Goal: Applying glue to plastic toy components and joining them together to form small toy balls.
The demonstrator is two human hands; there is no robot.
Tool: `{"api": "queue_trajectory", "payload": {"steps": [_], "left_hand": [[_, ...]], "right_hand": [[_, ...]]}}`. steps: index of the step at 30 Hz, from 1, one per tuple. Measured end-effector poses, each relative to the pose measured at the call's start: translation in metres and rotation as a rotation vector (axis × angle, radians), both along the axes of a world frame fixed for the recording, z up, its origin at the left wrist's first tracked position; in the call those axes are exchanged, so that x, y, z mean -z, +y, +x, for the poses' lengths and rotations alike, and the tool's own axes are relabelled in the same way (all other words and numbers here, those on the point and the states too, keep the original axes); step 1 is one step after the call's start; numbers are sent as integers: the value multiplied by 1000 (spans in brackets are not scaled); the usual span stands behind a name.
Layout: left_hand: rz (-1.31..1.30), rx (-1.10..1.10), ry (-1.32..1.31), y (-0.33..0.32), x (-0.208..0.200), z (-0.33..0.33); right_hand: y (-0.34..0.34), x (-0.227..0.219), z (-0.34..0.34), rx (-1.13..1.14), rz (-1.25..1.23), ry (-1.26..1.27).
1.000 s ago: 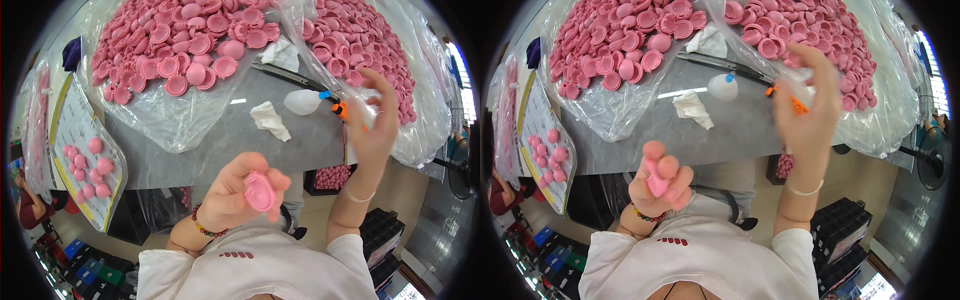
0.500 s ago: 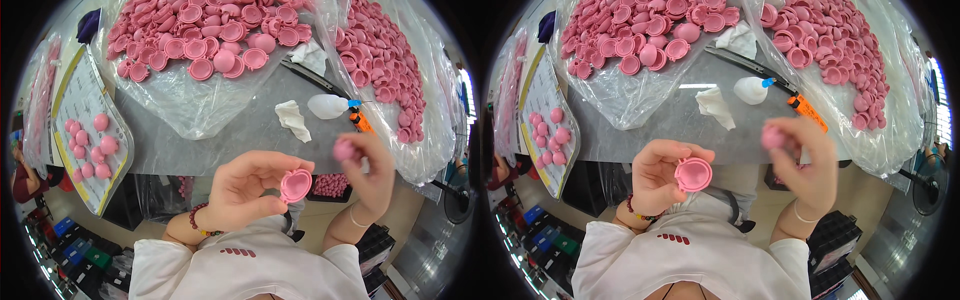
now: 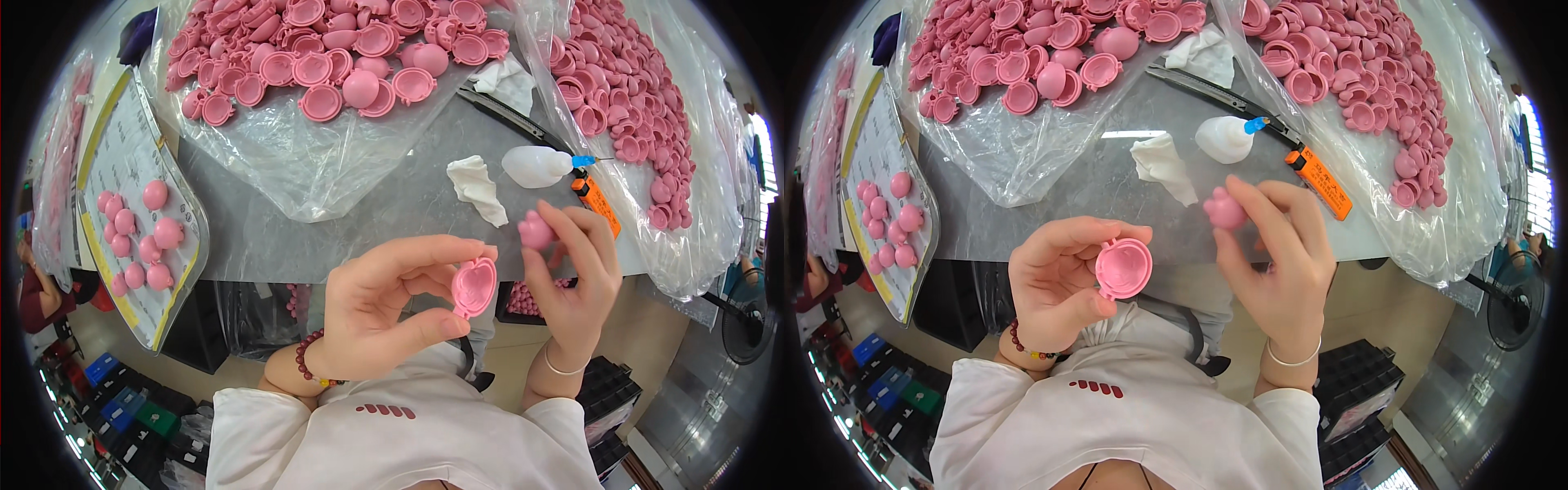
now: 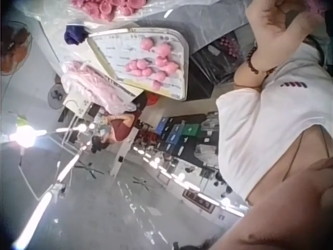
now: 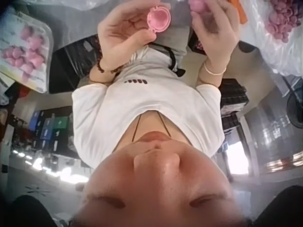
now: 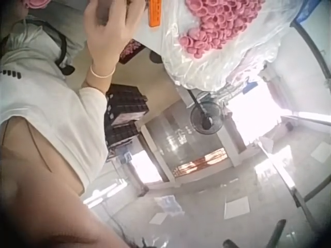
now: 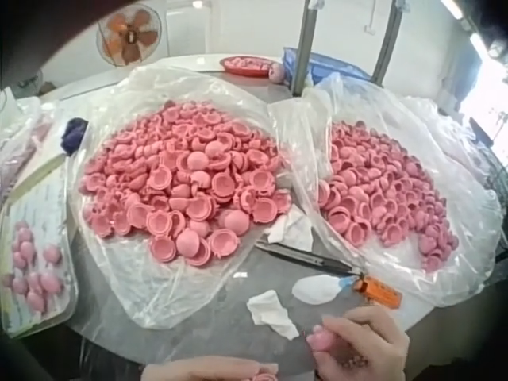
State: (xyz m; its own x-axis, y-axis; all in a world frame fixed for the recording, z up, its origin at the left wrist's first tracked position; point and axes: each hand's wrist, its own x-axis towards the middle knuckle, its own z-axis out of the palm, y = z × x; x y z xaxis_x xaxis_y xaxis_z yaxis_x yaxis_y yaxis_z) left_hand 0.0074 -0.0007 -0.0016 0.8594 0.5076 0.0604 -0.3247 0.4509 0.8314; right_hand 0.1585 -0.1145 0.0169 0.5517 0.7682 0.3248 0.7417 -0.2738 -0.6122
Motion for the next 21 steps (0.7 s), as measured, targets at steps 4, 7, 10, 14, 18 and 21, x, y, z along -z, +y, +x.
{"api": "queue_trajectory", "payload": {"steps": [4, 7, 10, 14, 18, 21], "left_hand": [[159, -11, 6, 0, 0, 0], [286, 2, 41, 0, -1, 0], [420, -12, 38, 0, -1, 2], [546, -35, 49, 0, -3, 2], [548, -57, 65, -2, -2, 3], [505, -87, 11, -1, -2, 5]], "right_hand": [[-7, -11, -12, -221, 260, 132], [1, -12, -19, -317, 295, 141], [3, -4, -18, -339, 312, 112], [1, 0, -19, -326, 307, 173], [-3, -2, -22, -292, 297, 122], [-10, 3, -28, -297, 268, 2]]}}
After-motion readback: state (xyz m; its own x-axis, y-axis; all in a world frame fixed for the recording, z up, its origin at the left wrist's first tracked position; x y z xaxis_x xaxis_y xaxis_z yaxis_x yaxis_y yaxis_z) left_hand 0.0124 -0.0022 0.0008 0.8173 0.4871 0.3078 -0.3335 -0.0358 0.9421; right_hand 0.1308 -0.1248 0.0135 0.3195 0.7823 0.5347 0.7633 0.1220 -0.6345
